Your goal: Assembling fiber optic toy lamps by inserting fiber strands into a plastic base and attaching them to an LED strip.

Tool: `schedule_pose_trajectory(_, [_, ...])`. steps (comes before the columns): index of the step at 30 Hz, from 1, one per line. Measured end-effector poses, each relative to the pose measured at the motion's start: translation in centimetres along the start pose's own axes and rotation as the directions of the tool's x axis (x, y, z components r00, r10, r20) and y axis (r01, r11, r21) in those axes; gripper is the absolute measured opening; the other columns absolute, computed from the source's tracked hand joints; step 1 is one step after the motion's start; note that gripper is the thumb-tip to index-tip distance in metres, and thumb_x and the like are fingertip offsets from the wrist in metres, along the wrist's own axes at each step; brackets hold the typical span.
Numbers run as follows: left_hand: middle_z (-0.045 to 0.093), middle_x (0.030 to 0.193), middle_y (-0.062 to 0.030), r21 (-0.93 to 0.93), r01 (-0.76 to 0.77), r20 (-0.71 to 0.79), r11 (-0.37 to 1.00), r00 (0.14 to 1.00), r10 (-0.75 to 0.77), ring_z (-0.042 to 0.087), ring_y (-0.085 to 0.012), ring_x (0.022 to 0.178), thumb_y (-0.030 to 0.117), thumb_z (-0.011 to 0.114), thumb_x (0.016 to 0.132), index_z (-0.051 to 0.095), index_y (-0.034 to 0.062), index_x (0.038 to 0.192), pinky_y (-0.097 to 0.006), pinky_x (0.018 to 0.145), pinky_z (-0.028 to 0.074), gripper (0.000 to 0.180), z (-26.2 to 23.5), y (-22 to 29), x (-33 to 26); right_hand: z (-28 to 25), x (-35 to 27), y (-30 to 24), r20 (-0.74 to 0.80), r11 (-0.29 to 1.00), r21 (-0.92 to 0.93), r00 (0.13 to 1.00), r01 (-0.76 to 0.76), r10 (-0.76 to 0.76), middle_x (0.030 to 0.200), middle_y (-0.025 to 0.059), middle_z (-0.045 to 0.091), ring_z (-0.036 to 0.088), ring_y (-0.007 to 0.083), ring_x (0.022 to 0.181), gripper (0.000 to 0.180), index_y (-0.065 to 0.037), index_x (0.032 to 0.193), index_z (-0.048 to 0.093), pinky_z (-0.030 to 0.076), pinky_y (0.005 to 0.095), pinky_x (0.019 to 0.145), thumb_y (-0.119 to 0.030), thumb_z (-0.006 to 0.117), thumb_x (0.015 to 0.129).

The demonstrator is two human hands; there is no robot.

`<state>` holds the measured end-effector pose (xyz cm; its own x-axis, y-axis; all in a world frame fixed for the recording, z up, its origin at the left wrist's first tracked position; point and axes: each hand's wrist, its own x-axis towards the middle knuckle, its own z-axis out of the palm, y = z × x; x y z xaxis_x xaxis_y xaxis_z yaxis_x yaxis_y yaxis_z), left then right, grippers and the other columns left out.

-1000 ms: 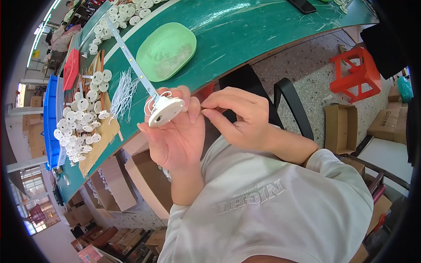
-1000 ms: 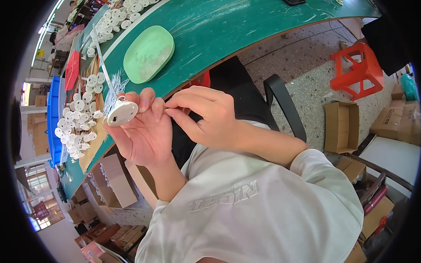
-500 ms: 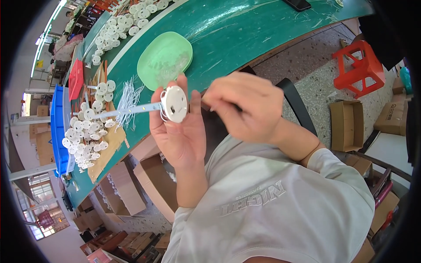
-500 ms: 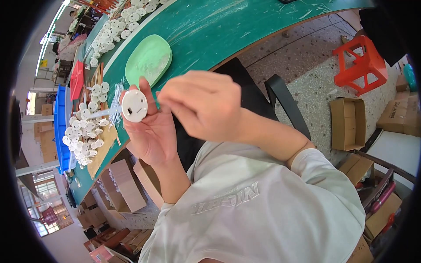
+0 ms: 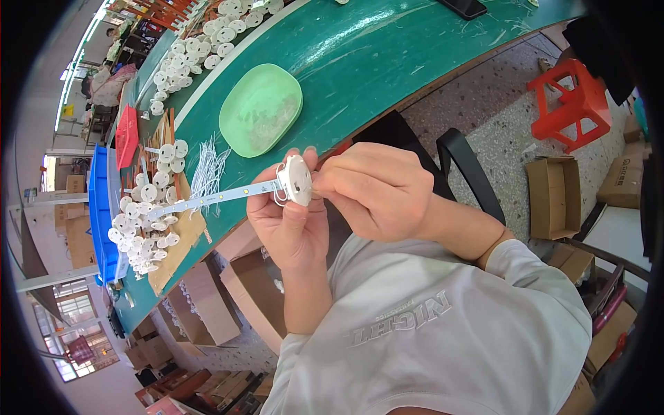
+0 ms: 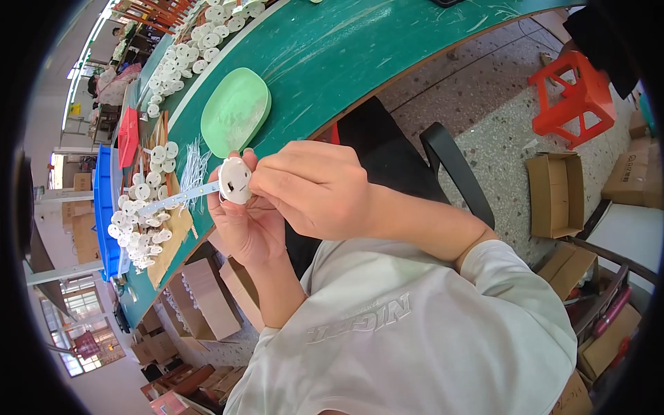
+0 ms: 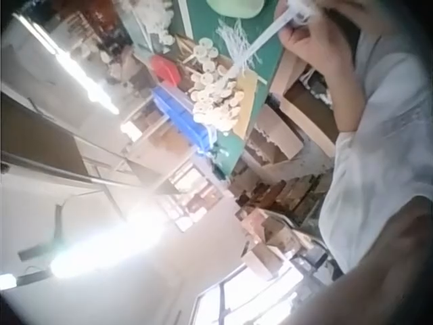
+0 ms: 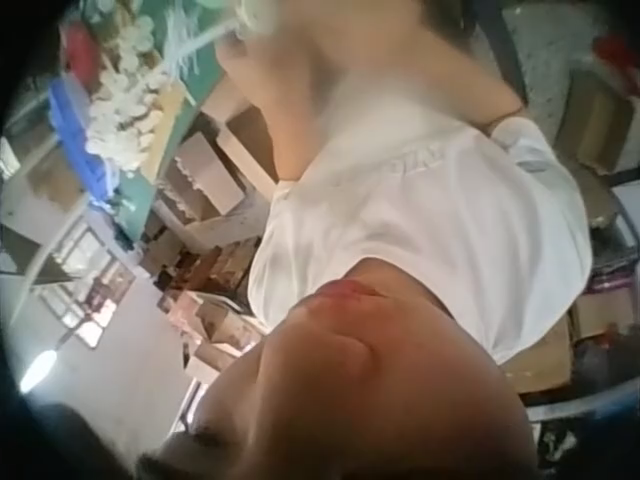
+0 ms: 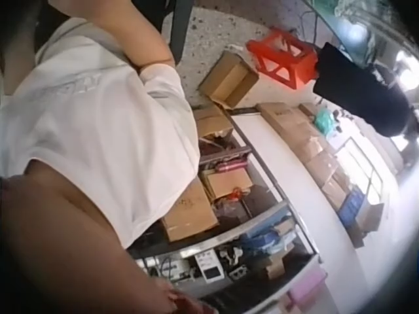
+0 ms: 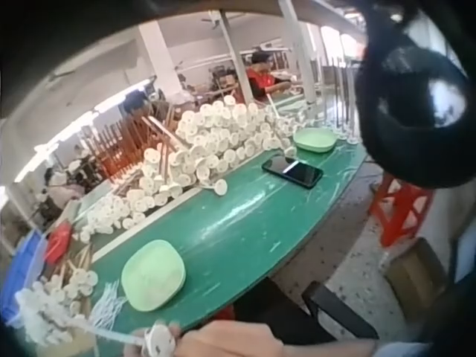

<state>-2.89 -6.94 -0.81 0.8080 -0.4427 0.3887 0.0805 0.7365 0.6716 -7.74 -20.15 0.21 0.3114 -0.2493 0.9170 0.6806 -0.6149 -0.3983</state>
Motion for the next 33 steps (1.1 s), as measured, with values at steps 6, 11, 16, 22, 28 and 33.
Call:
schedule_pose_trajectory(6, [0.064, 0.117, -0.0222, 0.177, -0.014, -0.028, 0.984, 0.999, 0.019, 0.062, -0.0333, 0.112, 0.005, 0.078, 0.077, 0.056, -0.0062, 0.119, -0.043, 0.1, 0.048, 0.049, -0.8, 1.1, -0.1, 0.5, -0.1, -0.6, 0.094, 0.999, -0.043, 0.996, 0.008, -0.004, 0.077, 0.0119, 0.065, 0.062, 0.0246, 0.061, 0.018, 0.003, 0.086, 0.066, 0.051, 0.0302, 0.054, 0.006, 0.07, 0.069])
schedule_pose_trajectory(11, [0.066, 0.111, -0.0216, 0.484, 0.059, -0.068, 0.873, 0.997, -0.03, 0.064, -0.0257, 0.108, -0.009, 0.075, 0.074, 0.062, -0.0084, 0.108, -0.038, 0.096, 0.049, 0.036, -2.1, 4.0, 0.1, 1.7, 0.2, 1.2, 0.254, 0.996, 0.081, 0.967, -0.042, 0.02, 0.074, 0.0113, 0.065, 0.063, 0.0262, 0.059, 0.018, 0.0, 0.084, 0.068, 0.052, 0.0313, 0.054, 0.003, 0.073, 0.067])
schedule_pose_trajectory(16, [0.067, 0.109, -0.019, 0.497, 0.065, -0.043, 0.865, 0.998, -0.05, 0.065, -0.0239, 0.103, -0.013, 0.073, 0.073, 0.064, -0.0076, 0.105, -0.037, 0.093, 0.051, 0.034, -3.4, 8.2, -0.3, 4.2, 1.6, 0.5, 0.315, 0.984, 0.173, 0.949, -0.031, -0.025, 0.069, 0.01, 0.064, 0.061, 0.0241, 0.056, 0.014, -0.001, 0.079, 0.067, 0.049, 0.0308, 0.05, -0.001, 0.077, 0.068])
schedule_pose_trajectory(22, [0.069, 0.088, -0.0066, 0.949, 0.275, -0.315, 0.155, 0.855, 0.412, 0.064, -0.0116, 0.078, 0.012, 0.065, 0.087, 0.064, -0.0051, 0.114, -0.025, 0.065, 0.047, 0.032, -11.3, 25.6, 3.8, 3.9, 1.8, 1.9, 0.439, 0.973, 0.197, 0.898, -0.124, 0.026, 0.061, 0.0072, 0.061, 0.058, 0.0215, 0.052, 0.014, -0.004, 0.069, 0.065, 0.043, 0.0294, 0.047, -0.005, 0.079, 0.069])
schedule_pose_trajectory(28, [0.065, 0.068, -0.0208, 0.63, 0.429, -0.249, -0.648, 0.901, 0.354, 0.064, -0.0273, 0.063, 0.025, 0.067, 0.083, 0.066, -0.0091, 0.104, -0.038, 0.061, 0.048, 0.04, -17.9, 36.2, 8.7, 3.0, 1.4, 4.8, 0.514, 0.959, -0.038, 0.818, -0.281, 0.26, 0.06, 0.0064, 0.061, 0.056, 0.0203, 0.049, 0.014, -0.005, 0.065, 0.064, 0.041, 0.0294, 0.046, -0.002, 0.077, 0.069])
schedule_pose_trajectory(33, [0.066, 0.084, -0.0263, 0.488, 0.279, -0.149, -0.827, 0.96, 0.236, 0.064, -0.0426, 0.082, 0.031, 0.063, 0.084, 0.067, -0.0065, 0.098, -0.046, 0.074, 0.049, 0.04, -20.9, 36.4, 11.6, 3.3, 4.6, 6.4, 0.565, 0.974, -0.138, 0.794, -0.178, 0.225, 0.062, 0.0062, 0.062, 0.058, 0.0205, 0.05, 0.013, -0.005, 0.067, 0.065, 0.043, 0.03, 0.047, -0.004, 0.078, 0.07])
